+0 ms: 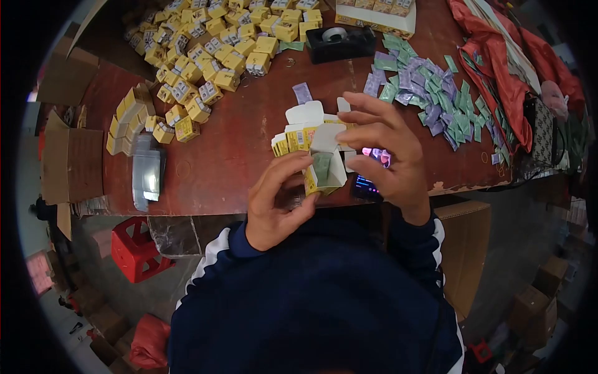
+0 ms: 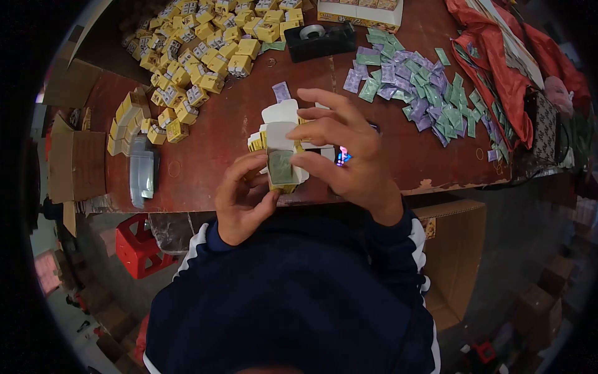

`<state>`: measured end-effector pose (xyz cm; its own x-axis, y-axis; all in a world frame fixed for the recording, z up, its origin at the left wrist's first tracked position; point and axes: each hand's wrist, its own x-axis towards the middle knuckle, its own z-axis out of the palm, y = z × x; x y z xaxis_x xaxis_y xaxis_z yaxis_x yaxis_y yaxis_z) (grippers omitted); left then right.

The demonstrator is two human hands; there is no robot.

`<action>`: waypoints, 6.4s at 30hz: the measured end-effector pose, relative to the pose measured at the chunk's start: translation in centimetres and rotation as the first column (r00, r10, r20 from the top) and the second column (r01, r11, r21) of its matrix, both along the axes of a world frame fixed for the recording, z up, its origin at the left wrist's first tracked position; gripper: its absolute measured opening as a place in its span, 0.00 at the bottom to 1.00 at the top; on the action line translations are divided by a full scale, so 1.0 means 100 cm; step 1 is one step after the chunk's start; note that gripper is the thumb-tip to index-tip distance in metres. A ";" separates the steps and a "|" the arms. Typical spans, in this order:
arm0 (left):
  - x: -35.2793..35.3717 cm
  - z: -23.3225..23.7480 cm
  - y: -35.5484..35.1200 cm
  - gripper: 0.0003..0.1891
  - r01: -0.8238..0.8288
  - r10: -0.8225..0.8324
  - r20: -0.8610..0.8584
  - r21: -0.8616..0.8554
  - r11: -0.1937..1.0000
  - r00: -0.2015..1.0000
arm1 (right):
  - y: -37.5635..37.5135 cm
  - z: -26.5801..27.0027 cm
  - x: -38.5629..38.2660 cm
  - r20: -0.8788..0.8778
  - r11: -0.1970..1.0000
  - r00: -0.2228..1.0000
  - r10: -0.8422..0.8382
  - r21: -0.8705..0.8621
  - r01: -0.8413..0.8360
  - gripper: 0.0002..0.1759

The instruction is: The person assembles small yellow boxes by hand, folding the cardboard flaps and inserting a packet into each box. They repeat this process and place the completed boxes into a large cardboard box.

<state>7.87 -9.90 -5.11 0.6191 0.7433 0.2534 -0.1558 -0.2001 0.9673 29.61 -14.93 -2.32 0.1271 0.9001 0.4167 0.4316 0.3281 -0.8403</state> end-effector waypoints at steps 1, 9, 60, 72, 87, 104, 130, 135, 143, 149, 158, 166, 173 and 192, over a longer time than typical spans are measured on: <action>-0.001 -0.001 0.000 0.29 -0.003 0.003 0.001 0.000 1.000 1.000 | -0.002 -0.004 0.010 -0.191 0.991 0.976 0.109 0.093 -0.092 0.24; -0.001 -0.006 0.004 0.24 0.161 -0.147 0.104 -0.138 0.977 0.984 | -0.017 -0.038 -0.032 -0.112 0.988 0.982 0.152 0.035 -0.149 0.40; -0.006 0.000 0.007 0.18 0.274 -0.260 0.116 -0.134 0.952 0.959 | -0.017 -0.042 -0.032 0.132 0.947 0.990 0.049 0.310 -0.088 0.22; -0.003 0.007 0.003 0.21 0.170 -0.149 0.092 -0.298 0.939 0.985 | -0.020 -0.033 -0.036 0.058 0.963 0.993 0.101 0.244 -0.112 0.24; -0.004 0.010 0.004 0.20 0.145 -0.158 -0.019 -0.308 0.940 0.987 | -0.021 -0.026 -0.043 -0.185 0.998 0.982 0.045 0.052 -0.036 0.12; 0.000 0.014 -0.001 0.21 0.079 -0.109 -0.047 -0.419 0.905 0.993 | -0.027 -0.034 -0.050 -0.328 1.000 0.945 0.006 -0.026 -0.016 0.13; -0.002 -0.001 -0.005 0.14 0.139 -0.124 0.066 -0.322 0.937 0.990 | -0.032 -0.054 -0.054 -0.405 0.998 0.914 0.015 0.058 0.010 0.09; -0.002 0.005 -0.004 0.11 0.135 -0.126 0.047 -0.287 0.948 0.991 | -0.028 -0.053 -0.044 -0.254 0.983 0.962 0.099 0.176 -0.054 0.13; -0.002 0.013 0.003 0.16 0.154 -0.158 0.071 0.054 0.987 0.985 | -0.033 -0.046 -0.035 -0.302 0.990 0.947 0.110 0.114 -0.078 0.24; -0.005 0.015 0.014 0.20 0.242 -0.197 0.143 -0.479 0.844 0.970 | -0.032 -0.052 -0.039 -0.520 0.977 0.833 0.189 0.184 -0.107 0.22; 0.000 0.005 0.013 0.21 0.525 -0.253 0.461 -0.706 0.476 0.850 | -0.028 -0.050 -0.041 -0.274 0.966 0.944 0.182 0.228 -0.120 0.19; 0.003 0.009 0.004 0.20 0.348 -0.103 0.357 -0.739 0.577 0.928 | -0.022 -0.042 -0.045 -0.033 0.961 0.999 0.038 0.277 -0.027 0.22; 0.004 0.007 -0.005 0.23 0.323 -0.038 0.383 -0.717 0.617 0.923 | -0.024 -0.035 -0.047 0.005 0.962 1.000 0.029 0.273 -0.029 0.22; 0.005 -0.009 0.001 0.13 0.115 0.187 0.332 -0.711 0.694 0.925 | -0.017 -0.017 -0.059 0.287 0.993 0.956 0.055 0.088 -0.084 0.27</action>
<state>8.37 -9.79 -5.98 0.5658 0.8077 -0.1658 -0.5184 0.5048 0.6902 23.74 -16.68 -4.01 -0.0705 0.8551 0.5136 0.6202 0.4408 -0.6489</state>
